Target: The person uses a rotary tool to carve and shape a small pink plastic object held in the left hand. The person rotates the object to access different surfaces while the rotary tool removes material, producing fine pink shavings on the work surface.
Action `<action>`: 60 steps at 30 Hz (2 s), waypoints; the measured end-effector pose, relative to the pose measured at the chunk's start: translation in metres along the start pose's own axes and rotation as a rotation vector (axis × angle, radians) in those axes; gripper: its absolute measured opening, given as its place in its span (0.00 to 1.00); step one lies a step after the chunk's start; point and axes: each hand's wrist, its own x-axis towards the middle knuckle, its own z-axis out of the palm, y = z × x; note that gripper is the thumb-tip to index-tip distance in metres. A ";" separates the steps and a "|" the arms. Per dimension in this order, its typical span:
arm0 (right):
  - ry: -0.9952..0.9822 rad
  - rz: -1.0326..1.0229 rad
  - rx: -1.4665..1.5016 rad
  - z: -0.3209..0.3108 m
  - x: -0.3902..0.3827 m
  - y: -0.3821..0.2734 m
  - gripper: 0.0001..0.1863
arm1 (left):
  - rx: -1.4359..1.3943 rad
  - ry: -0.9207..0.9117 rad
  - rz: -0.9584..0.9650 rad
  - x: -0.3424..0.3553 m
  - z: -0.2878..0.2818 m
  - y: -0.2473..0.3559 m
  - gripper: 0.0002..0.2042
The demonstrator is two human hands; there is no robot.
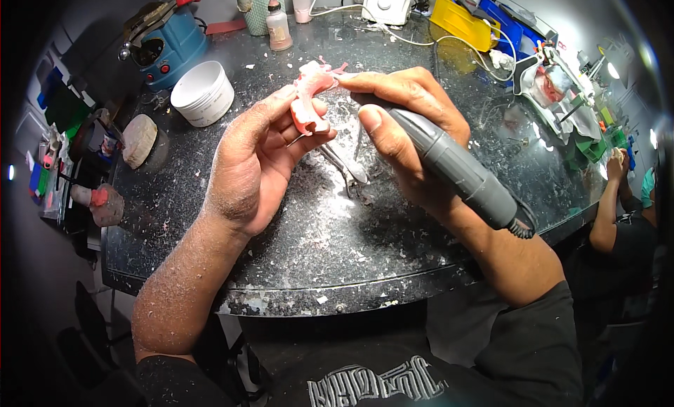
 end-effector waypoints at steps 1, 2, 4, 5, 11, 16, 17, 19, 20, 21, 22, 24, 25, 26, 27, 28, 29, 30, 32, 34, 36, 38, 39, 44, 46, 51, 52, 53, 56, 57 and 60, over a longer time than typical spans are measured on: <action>0.002 -0.070 -0.023 0.000 0.001 0.002 0.15 | -0.007 -0.010 -0.004 0.000 -0.002 0.000 0.19; 0.004 -0.140 -0.045 -0.001 0.004 0.006 0.16 | -0.014 -0.020 -0.007 0.000 -0.003 0.000 0.19; 0.023 -0.168 -0.022 -0.001 0.002 0.009 0.19 | -0.003 0.013 0.014 0.000 -0.003 0.000 0.19; 0.056 -0.169 0.006 0.001 0.002 0.010 0.20 | 0.003 0.030 0.025 0.000 -0.003 0.001 0.20; 0.051 -0.253 0.002 0.001 0.003 0.012 0.22 | 0.041 0.011 0.028 0.001 0.005 0.002 0.22; -0.077 -0.284 0.039 -0.001 0.001 0.011 0.20 | 0.123 -0.008 0.047 -0.003 0.013 0.005 0.23; -0.082 -0.279 0.067 -0.001 0.001 0.012 0.20 | 0.141 -0.011 0.046 -0.003 0.014 0.005 0.24; -0.086 -0.273 0.105 -0.001 0.000 0.012 0.20 | 0.172 -0.021 0.062 -0.004 0.016 0.002 0.24; -0.085 -0.273 0.116 0.000 0.000 0.012 0.20 | 0.188 -0.026 0.069 -0.004 0.017 0.001 0.24; -0.084 -0.273 0.127 0.001 0.000 0.012 0.20 | 0.197 -0.022 0.067 -0.004 0.018 0.000 0.25; -0.048 -0.273 0.141 0.002 0.000 0.012 0.20 | 0.205 -0.020 0.064 -0.004 0.020 -0.001 0.25; 0.002 -0.276 0.158 0.005 0.002 0.010 0.20 | 0.229 -0.017 0.051 -0.005 0.023 0.001 0.26; 0.017 -0.279 0.163 0.006 0.003 0.009 0.20 | 0.245 -0.013 0.041 -0.006 0.024 0.003 0.26; 0.011 -0.285 0.155 0.006 0.003 0.008 0.20 | 0.261 -0.010 0.031 -0.006 0.025 0.004 0.26; 0.010 -0.289 0.153 0.006 0.004 0.008 0.19 | 0.261 -0.011 0.032 -0.006 0.024 0.004 0.26; 0.008 -0.293 0.150 0.006 0.004 0.008 0.19 | 0.260 -0.012 0.034 -0.006 0.024 0.003 0.26; 0.006 -0.297 0.146 0.006 0.004 0.008 0.19 | 0.258 -0.014 0.035 -0.006 0.023 0.003 0.27; 0.008 -0.283 0.154 0.005 0.004 0.009 0.19 | 0.243 -0.017 0.031 -0.005 0.022 0.002 0.27; 0.001 -0.255 0.184 0.005 0.003 0.009 0.19 | 0.215 -0.018 0.022 -0.005 0.019 0.002 0.27; -0.007 -0.237 0.208 0.004 0.003 0.010 0.18 | 0.224 -0.033 0.031 -0.005 0.020 0.003 0.27; 0.006 -0.236 0.213 0.005 0.002 0.013 0.18 | 0.241 -0.032 0.041 -0.005 0.020 0.002 0.27; 0.016 -0.243 0.211 0.006 0.002 0.013 0.18 | 0.271 -0.012 0.052 -0.005 0.020 0.000 0.27; 0.012 -0.247 0.210 0.006 0.003 0.011 0.18 | 0.271 -0.020 0.059 -0.005 0.020 0.001 0.26; 0.022 -0.247 0.213 0.007 0.002 0.008 0.17 | 0.454 0.006 0.254 -0.006 0.026 -0.002 0.25; 0.019 -0.243 0.212 0.006 0.002 0.006 0.17 | 0.569 0.017 0.260 -0.007 0.024 0.000 0.26; 0.038 -0.234 0.235 0.010 0.000 0.006 0.17 | 0.603 0.025 0.333 -0.008 0.020 -0.003 0.25; 0.044 -0.232 0.242 0.011 0.000 0.006 0.17 | 0.610 0.028 0.335 -0.008 0.020 -0.003 0.25; 0.051 -0.230 0.249 0.012 0.000 0.006 0.17 | 0.618 0.032 0.338 -0.008 0.020 -0.003 0.25; 0.058 -0.233 0.257 0.012 0.000 0.004 0.18 | 0.620 0.038 0.335 -0.008 0.023 -0.004 0.24; 0.055 -0.234 0.250 0.011 0.000 0.003 0.18 | 0.630 0.028 0.341 -0.008 0.022 -0.004 0.24; 0.051 -0.250 0.253 0.012 0.000 0.004 0.18 | 0.645 0.003 0.368 -0.008 0.022 -0.005 0.23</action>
